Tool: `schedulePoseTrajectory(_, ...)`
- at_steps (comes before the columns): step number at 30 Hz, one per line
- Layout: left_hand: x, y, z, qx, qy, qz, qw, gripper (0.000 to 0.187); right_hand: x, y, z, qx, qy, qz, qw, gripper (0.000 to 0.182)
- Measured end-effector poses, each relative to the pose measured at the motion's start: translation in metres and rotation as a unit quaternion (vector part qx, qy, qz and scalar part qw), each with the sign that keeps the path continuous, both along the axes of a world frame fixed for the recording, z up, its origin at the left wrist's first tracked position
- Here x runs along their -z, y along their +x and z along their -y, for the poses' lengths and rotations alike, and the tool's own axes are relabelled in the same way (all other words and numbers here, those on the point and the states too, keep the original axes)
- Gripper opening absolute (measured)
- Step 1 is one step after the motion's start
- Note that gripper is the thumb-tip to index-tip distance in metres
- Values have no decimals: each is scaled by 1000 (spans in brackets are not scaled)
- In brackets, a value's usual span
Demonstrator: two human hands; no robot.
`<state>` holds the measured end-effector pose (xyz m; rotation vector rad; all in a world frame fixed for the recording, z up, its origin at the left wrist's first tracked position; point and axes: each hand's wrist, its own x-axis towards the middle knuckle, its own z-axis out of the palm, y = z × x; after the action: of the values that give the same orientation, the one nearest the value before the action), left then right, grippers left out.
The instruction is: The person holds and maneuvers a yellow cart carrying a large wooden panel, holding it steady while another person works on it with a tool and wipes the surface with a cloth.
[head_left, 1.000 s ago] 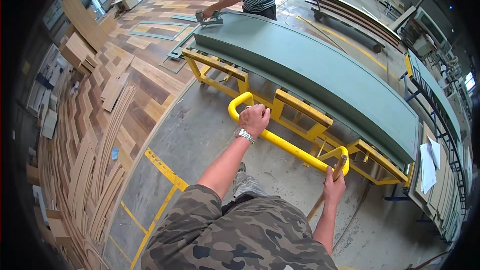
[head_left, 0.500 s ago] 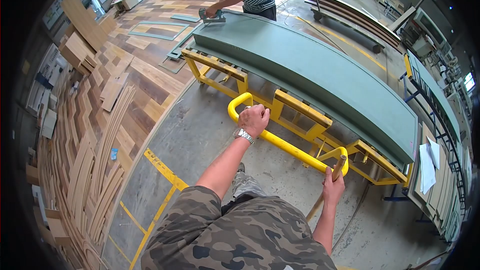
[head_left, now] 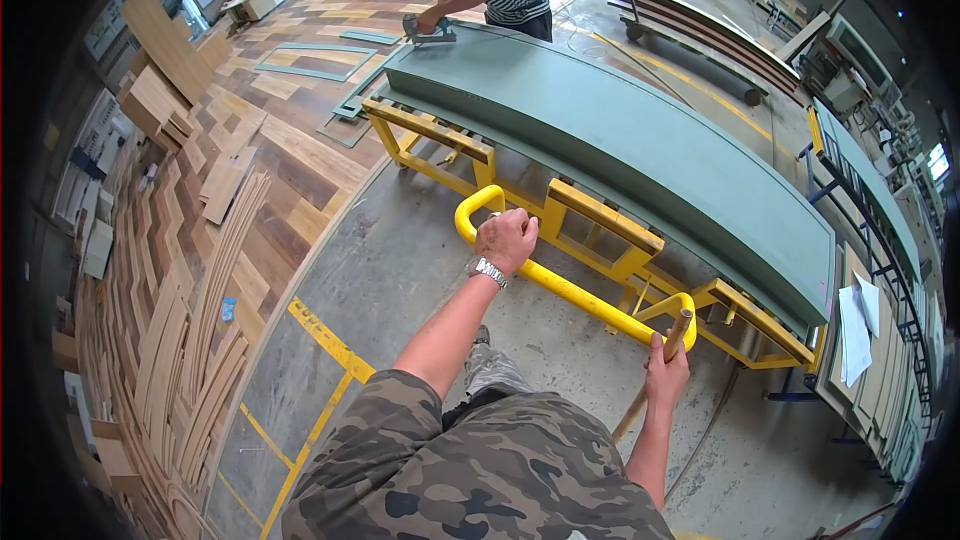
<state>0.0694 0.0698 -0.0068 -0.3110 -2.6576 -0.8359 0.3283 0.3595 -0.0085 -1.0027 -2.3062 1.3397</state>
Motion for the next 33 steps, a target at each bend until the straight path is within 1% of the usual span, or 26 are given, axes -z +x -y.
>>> schedulePoseTrajectory(8,-2,1,0,-1,0,0,1000,35,-3,0,1,-2,-4,6,1000,50)
schedulePoseTrajectory(10,-4,1,0,3,-14,27,1000,30,0,0,-1,-4,1,0,1000,50)
schedulePoseTrajectory(19,-6,2,0,2,-15,27,1000,30,-5,0,2,-2,-6,16,1000,47)
schedulePoseTrajectory(25,-5,2,1,4,-14,32,999,30,-8,0,4,3,-9,14,1000,49)
schedulePoseTrajectory(29,-3,1,1,5,-13,28,1000,31,-5,0,3,3,-4,10,1000,50)
schedulePoseTrajectory(31,-2,1,0,0,2,2,1000,35,-5,0,2,0,-4,2,1000,50)
schedulePoseTrajectory(33,-1,0,1,0,1,2,1000,35,-7,0,3,0,0,9,1000,50)
